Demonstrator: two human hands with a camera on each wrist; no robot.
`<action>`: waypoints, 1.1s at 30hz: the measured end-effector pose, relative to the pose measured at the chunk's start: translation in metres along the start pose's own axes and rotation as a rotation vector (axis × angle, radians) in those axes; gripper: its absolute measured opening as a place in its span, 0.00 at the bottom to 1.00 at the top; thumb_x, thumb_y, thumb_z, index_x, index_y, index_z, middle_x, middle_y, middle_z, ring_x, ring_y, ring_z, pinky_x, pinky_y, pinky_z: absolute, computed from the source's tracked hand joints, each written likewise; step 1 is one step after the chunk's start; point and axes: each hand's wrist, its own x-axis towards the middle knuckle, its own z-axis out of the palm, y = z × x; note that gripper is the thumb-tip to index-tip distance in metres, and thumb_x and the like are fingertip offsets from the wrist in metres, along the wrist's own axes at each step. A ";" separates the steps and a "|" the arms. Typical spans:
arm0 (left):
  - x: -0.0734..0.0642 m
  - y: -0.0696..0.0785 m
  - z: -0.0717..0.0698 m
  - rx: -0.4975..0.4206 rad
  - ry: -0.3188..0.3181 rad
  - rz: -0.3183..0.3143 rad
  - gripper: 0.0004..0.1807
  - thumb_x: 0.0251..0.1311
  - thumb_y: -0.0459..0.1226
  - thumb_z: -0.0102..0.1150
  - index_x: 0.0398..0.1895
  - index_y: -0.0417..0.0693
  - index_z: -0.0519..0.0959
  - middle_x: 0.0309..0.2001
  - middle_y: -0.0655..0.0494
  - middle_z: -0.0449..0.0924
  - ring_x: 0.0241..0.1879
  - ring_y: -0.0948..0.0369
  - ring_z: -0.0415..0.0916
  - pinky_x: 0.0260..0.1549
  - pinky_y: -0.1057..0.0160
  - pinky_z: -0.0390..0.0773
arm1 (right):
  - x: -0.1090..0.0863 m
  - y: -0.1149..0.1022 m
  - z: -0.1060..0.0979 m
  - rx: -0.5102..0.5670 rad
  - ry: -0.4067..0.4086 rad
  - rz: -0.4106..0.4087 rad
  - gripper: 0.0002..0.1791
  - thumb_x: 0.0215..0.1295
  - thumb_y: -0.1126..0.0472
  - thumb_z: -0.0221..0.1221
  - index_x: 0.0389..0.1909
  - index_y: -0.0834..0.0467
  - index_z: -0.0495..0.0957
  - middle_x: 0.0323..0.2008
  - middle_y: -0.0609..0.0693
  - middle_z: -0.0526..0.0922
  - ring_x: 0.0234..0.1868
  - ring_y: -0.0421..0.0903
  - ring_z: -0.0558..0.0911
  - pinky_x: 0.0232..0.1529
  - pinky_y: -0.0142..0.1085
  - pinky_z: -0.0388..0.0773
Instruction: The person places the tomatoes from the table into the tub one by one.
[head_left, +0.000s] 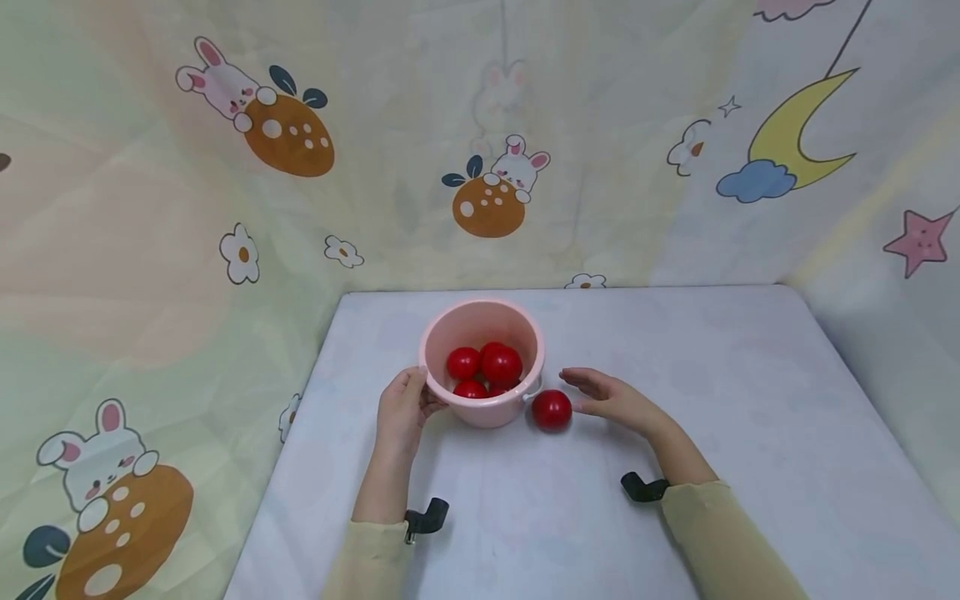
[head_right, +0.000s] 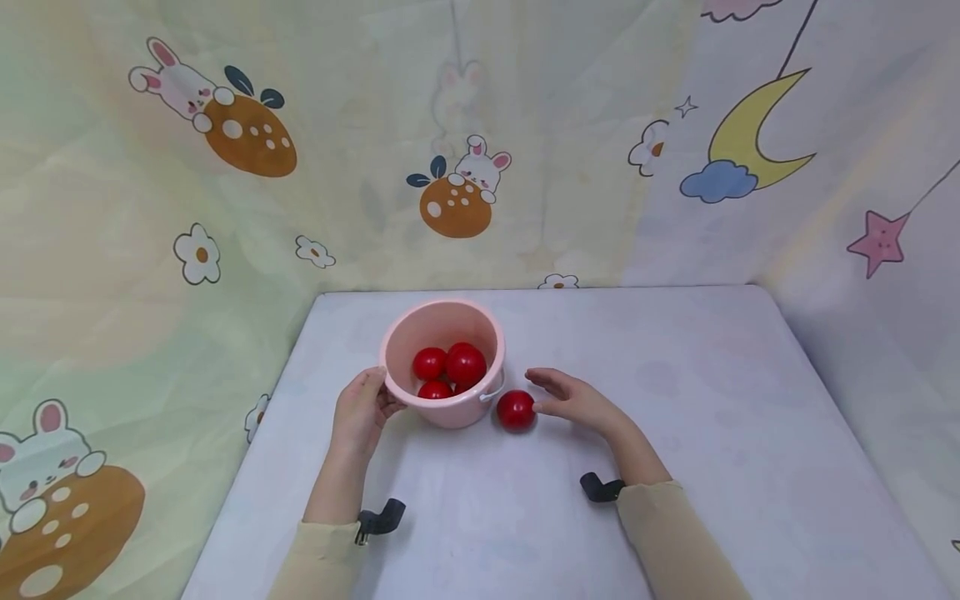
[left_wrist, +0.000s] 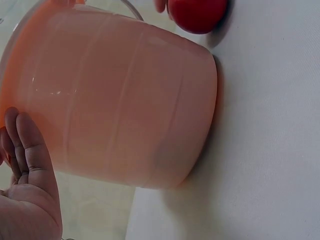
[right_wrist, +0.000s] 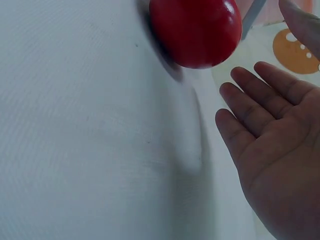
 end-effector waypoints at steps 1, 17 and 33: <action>0.000 0.000 0.000 0.002 0.001 -0.002 0.27 0.68 0.54 0.54 0.56 0.42 0.77 0.50 0.31 0.79 0.39 0.51 0.85 0.43 0.60 0.86 | 0.000 0.001 0.000 -0.001 0.002 0.000 0.36 0.61 0.48 0.66 0.70 0.41 0.65 0.71 0.44 0.69 0.75 0.52 0.63 0.69 0.57 0.66; 0.001 0.000 0.001 -0.008 -0.003 -0.004 0.27 0.67 0.54 0.55 0.56 0.42 0.76 0.51 0.31 0.78 0.39 0.51 0.84 0.43 0.60 0.86 | 0.003 0.013 0.008 0.033 0.007 -0.001 0.41 0.59 0.48 0.68 0.73 0.46 0.63 0.72 0.47 0.67 0.76 0.53 0.61 0.70 0.59 0.64; 0.001 -0.001 0.000 -0.023 -0.003 0.007 0.27 0.67 0.55 0.56 0.55 0.42 0.77 0.50 0.30 0.78 0.38 0.51 0.84 0.44 0.60 0.86 | 0.007 0.014 0.025 -0.040 0.046 0.035 0.45 0.50 0.43 0.72 0.71 0.35 0.63 0.73 0.40 0.65 0.77 0.51 0.57 0.70 0.62 0.62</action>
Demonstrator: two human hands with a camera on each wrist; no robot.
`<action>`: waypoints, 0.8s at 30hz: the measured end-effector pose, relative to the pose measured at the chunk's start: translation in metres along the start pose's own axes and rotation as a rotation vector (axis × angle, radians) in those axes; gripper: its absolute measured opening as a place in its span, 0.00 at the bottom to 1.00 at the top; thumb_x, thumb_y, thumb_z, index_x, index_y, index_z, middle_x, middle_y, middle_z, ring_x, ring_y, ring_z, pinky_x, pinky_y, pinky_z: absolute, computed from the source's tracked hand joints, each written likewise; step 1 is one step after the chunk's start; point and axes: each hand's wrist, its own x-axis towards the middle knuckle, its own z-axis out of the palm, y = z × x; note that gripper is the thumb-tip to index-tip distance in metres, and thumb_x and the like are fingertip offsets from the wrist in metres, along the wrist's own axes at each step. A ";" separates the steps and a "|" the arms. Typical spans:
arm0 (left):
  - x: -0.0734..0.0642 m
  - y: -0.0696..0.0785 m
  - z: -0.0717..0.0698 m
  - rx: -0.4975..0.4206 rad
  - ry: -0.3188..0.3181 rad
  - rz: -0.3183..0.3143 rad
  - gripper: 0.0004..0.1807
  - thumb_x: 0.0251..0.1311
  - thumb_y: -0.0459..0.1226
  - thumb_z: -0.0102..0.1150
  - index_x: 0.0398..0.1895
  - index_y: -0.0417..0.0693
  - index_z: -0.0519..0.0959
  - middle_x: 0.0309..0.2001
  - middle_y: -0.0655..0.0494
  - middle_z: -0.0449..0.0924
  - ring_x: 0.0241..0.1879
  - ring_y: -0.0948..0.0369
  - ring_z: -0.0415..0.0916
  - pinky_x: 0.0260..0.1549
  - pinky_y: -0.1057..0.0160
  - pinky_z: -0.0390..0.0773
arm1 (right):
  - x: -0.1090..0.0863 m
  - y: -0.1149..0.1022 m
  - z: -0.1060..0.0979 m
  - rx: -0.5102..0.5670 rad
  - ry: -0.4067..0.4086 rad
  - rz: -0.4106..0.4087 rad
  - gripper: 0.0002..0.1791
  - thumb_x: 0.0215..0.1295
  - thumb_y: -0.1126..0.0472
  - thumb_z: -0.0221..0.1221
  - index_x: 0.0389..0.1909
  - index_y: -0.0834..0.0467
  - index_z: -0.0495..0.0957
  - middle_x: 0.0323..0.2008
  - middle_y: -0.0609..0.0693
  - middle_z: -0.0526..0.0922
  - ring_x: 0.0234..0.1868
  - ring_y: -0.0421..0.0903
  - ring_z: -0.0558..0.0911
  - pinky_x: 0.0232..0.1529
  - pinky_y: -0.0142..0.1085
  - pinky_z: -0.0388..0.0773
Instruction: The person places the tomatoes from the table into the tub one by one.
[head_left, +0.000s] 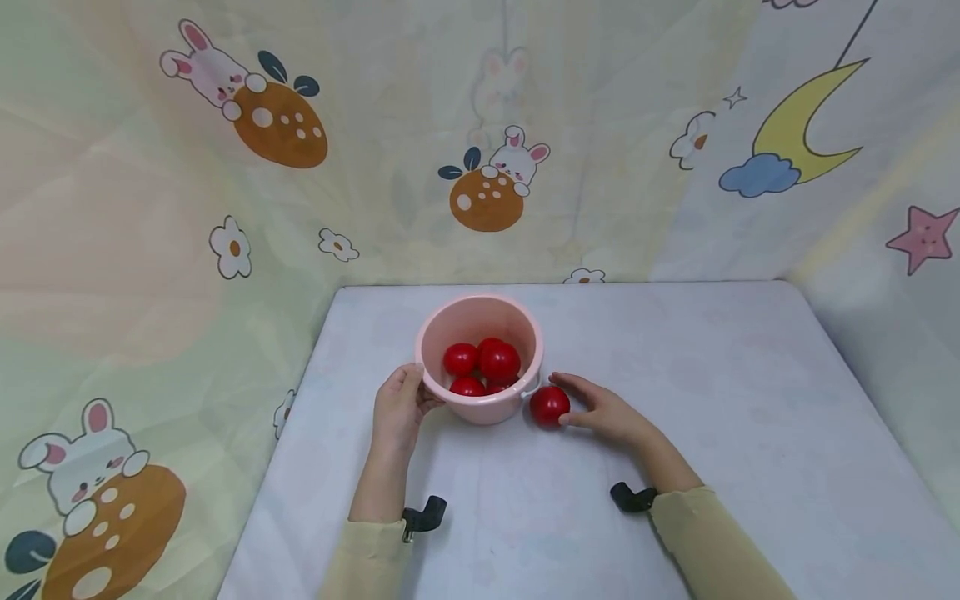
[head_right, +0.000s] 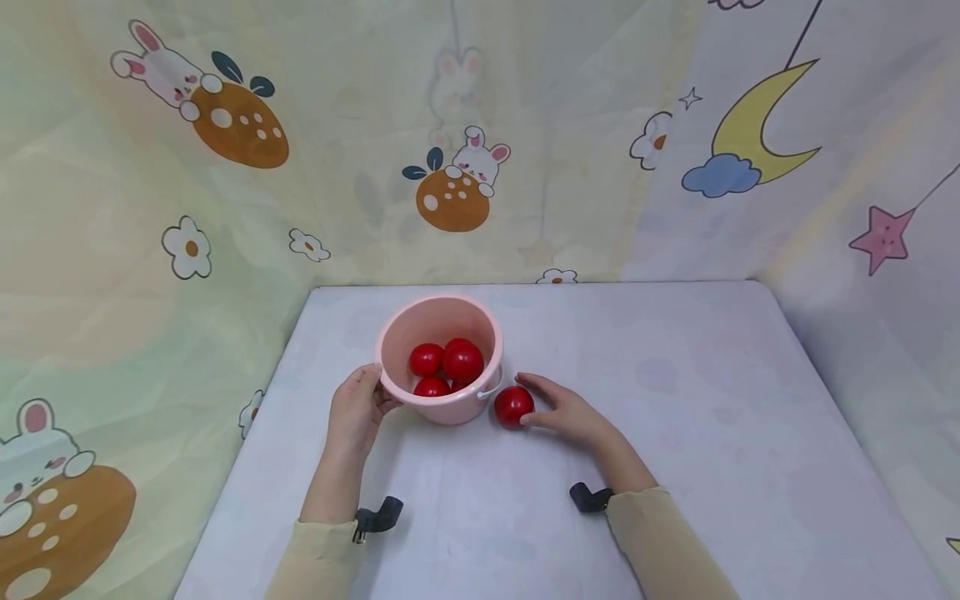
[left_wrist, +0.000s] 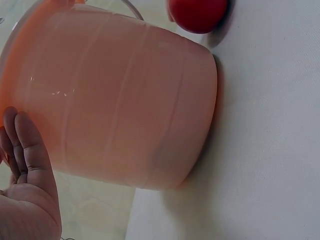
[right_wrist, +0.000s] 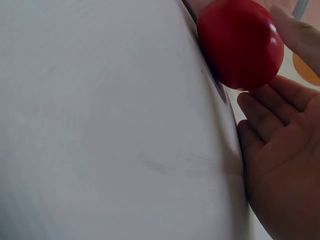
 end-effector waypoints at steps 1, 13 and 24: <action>0.000 0.000 0.000 0.001 0.000 0.004 0.27 0.67 0.55 0.56 0.55 0.42 0.77 0.50 0.30 0.78 0.38 0.51 0.84 0.44 0.60 0.86 | 0.000 -0.001 0.001 -0.013 0.004 0.003 0.46 0.49 0.43 0.73 0.71 0.35 0.63 0.73 0.40 0.65 0.77 0.51 0.57 0.69 0.62 0.63; -0.001 0.000 0.000 -0.008 -0.002 0.024 0.27 0.67 0.54 0.56 0.54 0.40 0.77 0.48 0.29 0.78 0.36 0.52 0.85 0.43 0.60 0.86 | 0.001 -0.004 0.011 -0.135 0.037 0.065 0.48 0.48 0.42 0.73 0.71 0.32 0.62 0.73 0.45 0.65 0.76 0.55 0.59 0.68 0.62 0.65; 0.000 -0.001 0.000 -0.008 -0.003 0.018 0.26 0.66 0.54 0.57 0.54 0.42 0.77 0.50 0.30 0.78 0.38 0.51 0.84 0.44 0.60 0.86 | 0.001 -0.002 0.014 -0.164 0.056 0.074 0.45 0.47 0.37 0.72 0.68 0.32 0.65 0.70 0.45 0.69 0.74 0.55 0.63 0.65 0.62 0.69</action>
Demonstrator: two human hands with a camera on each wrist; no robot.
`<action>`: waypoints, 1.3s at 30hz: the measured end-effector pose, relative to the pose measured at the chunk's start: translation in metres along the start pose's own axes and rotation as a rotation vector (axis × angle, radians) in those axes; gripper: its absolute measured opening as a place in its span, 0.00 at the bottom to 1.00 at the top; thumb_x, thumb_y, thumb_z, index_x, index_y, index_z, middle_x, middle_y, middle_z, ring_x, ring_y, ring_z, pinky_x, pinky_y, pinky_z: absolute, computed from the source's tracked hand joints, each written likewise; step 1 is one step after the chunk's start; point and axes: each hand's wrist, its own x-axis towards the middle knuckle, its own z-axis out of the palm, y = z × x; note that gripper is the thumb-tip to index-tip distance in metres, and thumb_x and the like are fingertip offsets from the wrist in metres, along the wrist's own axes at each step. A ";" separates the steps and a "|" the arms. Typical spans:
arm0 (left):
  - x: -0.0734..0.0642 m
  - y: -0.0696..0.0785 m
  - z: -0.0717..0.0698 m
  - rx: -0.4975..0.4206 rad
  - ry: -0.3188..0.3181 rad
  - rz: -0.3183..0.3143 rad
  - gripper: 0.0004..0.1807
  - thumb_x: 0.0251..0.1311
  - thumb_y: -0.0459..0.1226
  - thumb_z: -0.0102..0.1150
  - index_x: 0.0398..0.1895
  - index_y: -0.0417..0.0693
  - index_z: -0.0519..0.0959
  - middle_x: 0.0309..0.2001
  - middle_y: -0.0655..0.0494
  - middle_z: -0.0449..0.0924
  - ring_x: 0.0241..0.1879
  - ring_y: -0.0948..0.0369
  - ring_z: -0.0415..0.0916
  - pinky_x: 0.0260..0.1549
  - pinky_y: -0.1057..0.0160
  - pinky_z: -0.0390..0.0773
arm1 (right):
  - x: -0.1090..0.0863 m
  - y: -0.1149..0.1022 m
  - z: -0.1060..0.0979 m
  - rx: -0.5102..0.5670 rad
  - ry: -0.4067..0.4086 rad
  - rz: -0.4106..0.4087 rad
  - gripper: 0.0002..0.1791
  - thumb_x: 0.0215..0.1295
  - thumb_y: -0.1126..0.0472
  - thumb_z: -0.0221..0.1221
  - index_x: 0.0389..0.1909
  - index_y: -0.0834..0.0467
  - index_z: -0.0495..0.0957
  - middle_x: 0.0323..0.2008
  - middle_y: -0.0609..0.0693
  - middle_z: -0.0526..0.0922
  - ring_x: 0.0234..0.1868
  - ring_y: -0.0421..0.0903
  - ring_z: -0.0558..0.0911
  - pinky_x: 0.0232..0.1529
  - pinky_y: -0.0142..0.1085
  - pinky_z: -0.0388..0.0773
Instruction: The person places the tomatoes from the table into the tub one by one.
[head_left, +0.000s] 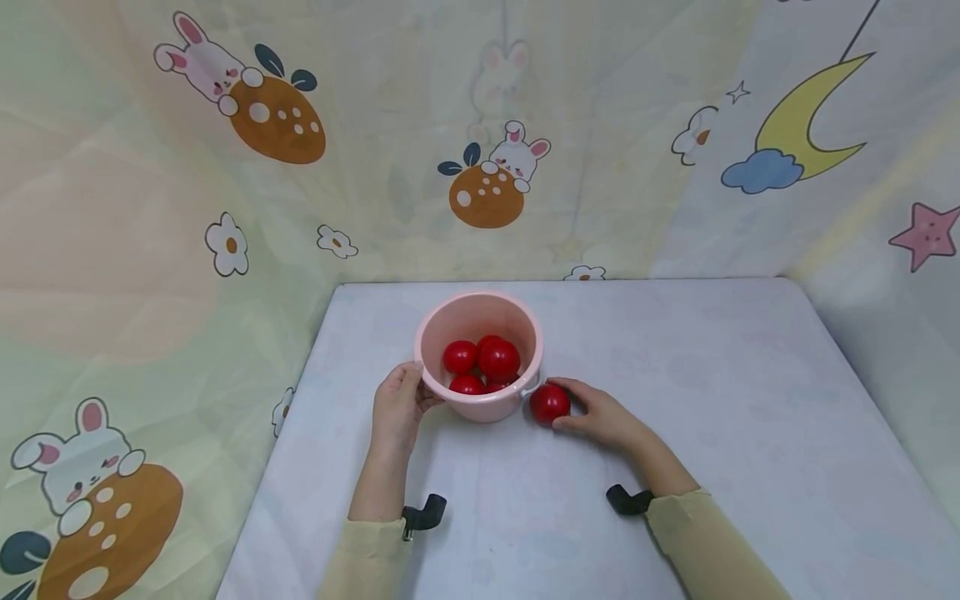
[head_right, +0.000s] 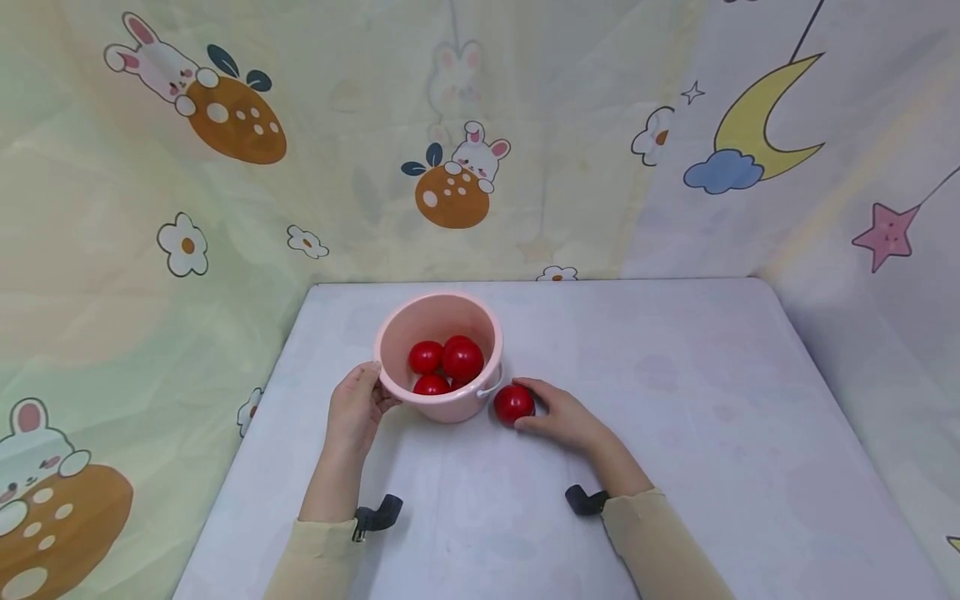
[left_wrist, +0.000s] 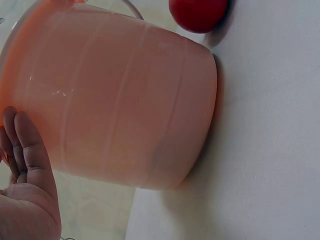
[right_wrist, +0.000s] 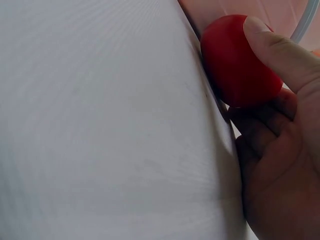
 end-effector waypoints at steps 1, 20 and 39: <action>0.000 0.000 0.000 -0.001 -0.001 0.001 0.26 0.66 0.53 0.57 0.54 0.41 0.77 0.50 0.30 0.78 0.38 0.51 0.84 0.44 0.60 0.86 | 0.000 0.000 0.000 0.002 0.000 -0.001 0.45 0.47 0.37 0.72 0.68 0.32 0.65 0.70 0.45 0.69 0.74 0.55 0.63 0.65 0.62 0.69; 0.001 0.001 0.000 0.003 -0.019 0.004 0.28 0.67 0.54 0.56 0.55 0.39 0.75 0.51 0.31 0.78 0.38 0.51 0.84 0.44 0.60 0.86 | 0.001 -0.026 -0.064 -0.020 0.046 -0.083 0.44 0.54 0.40 0.69 0.72 0.40 0.64 0.73 0.51 0.66 0.76 0.59 0.59 0.67 0.61 0.67; -0.001 -0.001 -0.002 -0.007 -0.018 -0.006 0.24 0.69 0.51 0.55 0.56 0.41 0.76 0.51 0.30 0.78 0.39 0.51 0.84 0.43 0.59 0.86 | 0.026 -0.140 -0.120 -0.072 -0.008 -0.298 0.44 0.51 0.46 0.73 0.70 0.37 0.66 0.68 0.45 0.71 0.72 0.52 0.66 0.55 0.53 0.81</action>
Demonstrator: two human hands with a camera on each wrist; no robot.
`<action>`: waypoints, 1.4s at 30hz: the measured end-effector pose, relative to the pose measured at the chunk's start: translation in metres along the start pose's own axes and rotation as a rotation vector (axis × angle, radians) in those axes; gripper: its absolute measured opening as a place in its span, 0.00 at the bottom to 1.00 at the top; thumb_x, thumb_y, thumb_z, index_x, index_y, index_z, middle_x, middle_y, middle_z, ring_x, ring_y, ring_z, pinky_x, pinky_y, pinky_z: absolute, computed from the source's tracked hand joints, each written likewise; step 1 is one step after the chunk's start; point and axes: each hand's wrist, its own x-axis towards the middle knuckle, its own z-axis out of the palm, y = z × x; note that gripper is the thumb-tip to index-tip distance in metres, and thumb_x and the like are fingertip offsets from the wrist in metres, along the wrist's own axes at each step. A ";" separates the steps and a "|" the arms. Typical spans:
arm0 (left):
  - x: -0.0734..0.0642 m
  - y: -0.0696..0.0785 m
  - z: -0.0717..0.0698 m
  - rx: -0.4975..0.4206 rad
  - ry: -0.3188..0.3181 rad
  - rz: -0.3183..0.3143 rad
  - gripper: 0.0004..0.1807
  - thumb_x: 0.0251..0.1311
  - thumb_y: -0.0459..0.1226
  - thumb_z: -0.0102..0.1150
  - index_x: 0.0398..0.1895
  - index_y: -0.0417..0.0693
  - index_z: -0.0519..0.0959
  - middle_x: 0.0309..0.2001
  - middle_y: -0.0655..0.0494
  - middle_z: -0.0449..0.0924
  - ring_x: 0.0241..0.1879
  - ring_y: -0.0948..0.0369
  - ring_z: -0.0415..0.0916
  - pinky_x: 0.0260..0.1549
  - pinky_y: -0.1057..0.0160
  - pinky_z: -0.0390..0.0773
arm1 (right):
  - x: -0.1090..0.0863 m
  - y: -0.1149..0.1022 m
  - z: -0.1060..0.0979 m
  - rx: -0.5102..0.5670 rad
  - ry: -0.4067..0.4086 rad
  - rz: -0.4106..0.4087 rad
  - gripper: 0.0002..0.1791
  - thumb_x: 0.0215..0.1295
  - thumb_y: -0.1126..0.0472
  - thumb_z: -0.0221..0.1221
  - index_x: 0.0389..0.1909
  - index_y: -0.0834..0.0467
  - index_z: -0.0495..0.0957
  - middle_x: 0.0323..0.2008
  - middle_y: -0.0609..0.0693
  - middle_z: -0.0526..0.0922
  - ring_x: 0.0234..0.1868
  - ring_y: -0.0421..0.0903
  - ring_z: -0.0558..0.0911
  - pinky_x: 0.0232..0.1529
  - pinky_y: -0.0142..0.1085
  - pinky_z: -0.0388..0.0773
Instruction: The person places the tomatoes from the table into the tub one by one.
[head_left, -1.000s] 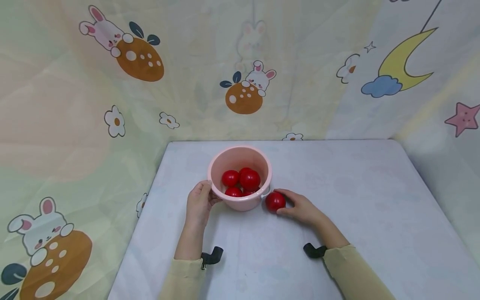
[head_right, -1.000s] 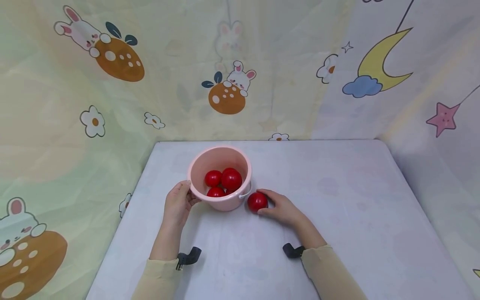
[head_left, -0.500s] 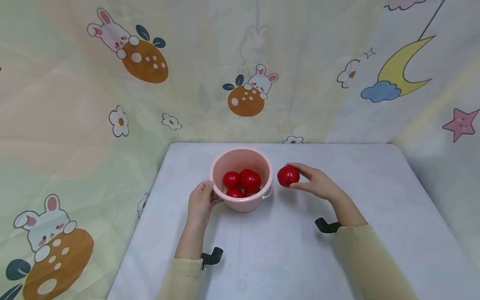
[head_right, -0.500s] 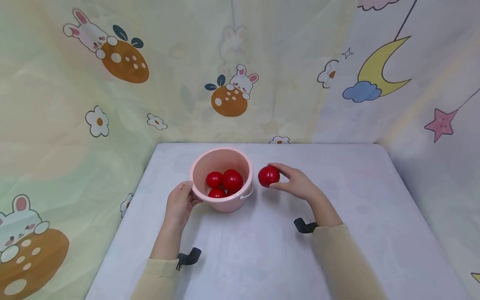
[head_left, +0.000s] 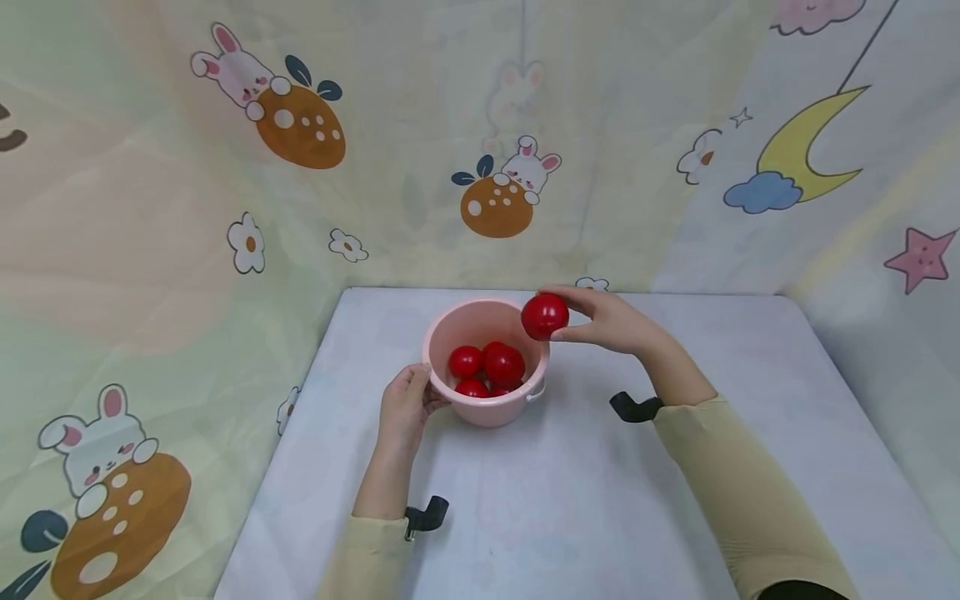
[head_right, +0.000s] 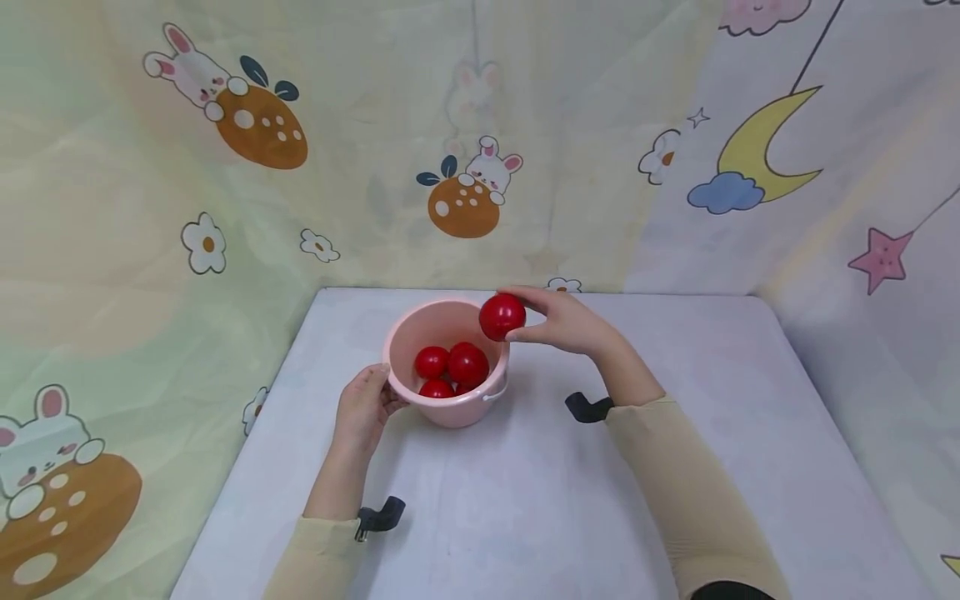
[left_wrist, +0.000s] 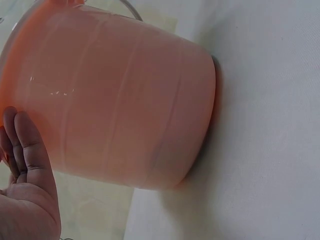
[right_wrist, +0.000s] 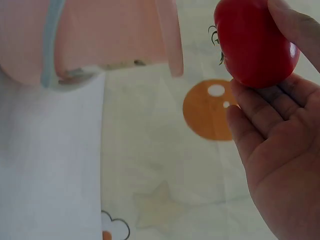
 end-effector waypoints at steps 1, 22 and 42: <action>0.000 0.000 0.000 -0.001 0.001 0.002 0.25 0.68 0.52 0.55 0.55 0.41 0.76 0.51 0.30 0.78 0.39 0.51 0.84 0.43 0.59 0.86 | 0.004 -0.003 0.002 0.004 -0.012 -0.011 0.43 0.51 0.46 0.73 0.69 0.37 0.66 0.67 0.45 0.71 0.71 0.51 0.66 0.55 0.52 0.81; 0.004 -0.004 -0.002 0.004 -0.008 -0.013 0.24 0.68 0.53 0.55 0.55 0.45 0.77 0.51 0.37 0.80 0.41 0.50 0.83 0.44 0.59 0.86 | 0.068 -0.050 0.027 -0.044 -0.234 -0.063 0.42 0.48 0.44 0.74 0.66 0.32 0.68 0.62 0.37 0.74 0.66 0.45 0.70 0.54 0.48 0.82; 0.004 -0.002 -0.002 0.021 0.000 -0.002 0.21 0.70 0.50 0.53 0.52 0.43 0.78 0.49 0.33 0.80 0.38 0.53 0.84 0.43 0.61 0.86 | 0.103 -0.063 0.048 -0.087 -0.560 -0.038 0.40 0.47 0.51 0.76 0.63 0.35 0.72 0.56 0.40 0.77 0.62 0.47 0.72 0.49 0.49 0.84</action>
